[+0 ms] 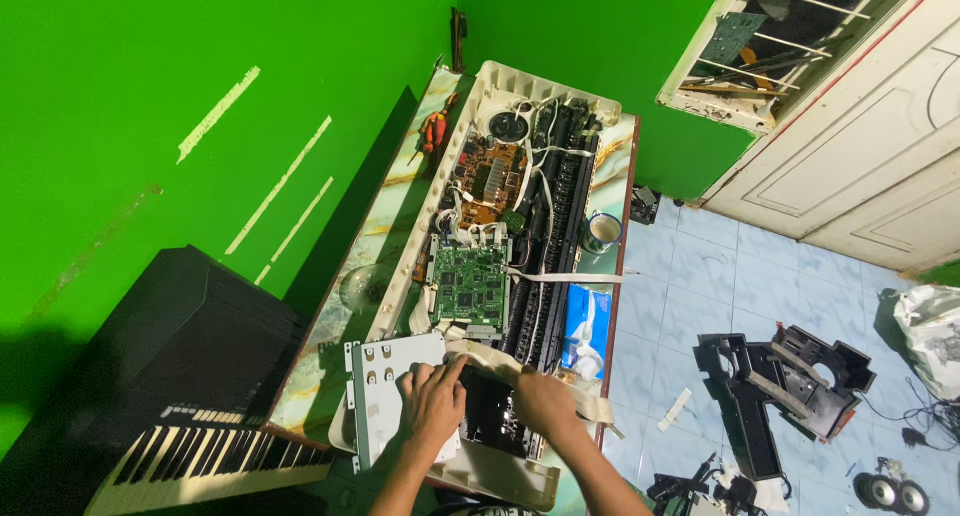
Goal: The person disconnects internal components and removes a metal casing from the inside of an electronic keyboard instrument.
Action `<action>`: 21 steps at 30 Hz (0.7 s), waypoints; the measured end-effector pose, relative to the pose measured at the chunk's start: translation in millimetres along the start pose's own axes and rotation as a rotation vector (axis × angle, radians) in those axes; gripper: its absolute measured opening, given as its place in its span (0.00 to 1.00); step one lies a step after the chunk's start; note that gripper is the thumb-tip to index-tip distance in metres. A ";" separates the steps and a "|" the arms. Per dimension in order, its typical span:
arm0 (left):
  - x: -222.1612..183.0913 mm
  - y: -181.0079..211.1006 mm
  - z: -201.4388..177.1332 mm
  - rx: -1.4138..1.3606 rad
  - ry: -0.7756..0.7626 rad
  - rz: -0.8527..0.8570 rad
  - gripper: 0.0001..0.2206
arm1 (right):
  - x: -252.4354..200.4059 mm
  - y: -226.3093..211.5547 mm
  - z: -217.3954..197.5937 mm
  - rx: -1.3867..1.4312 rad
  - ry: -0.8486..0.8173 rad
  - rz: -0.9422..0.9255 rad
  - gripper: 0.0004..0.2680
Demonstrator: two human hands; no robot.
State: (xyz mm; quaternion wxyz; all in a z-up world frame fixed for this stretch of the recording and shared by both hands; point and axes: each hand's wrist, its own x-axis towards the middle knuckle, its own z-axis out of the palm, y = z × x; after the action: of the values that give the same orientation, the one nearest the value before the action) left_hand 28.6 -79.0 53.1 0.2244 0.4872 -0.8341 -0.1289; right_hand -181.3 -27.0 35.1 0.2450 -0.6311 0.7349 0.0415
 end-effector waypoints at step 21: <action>9.7 -7.3 5.8 -0.047 -0.124 -0.034 0.18 | -30.4 -8.5 -6.7 0.165 -0.138 -0.198 0.13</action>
State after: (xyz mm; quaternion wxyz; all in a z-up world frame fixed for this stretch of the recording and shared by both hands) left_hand 27.0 -91.0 47.3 0.1815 0.4871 -0.8346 -0.1824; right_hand -172.8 -3.6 55.6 0.3488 -0.6739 0.6512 -0.0005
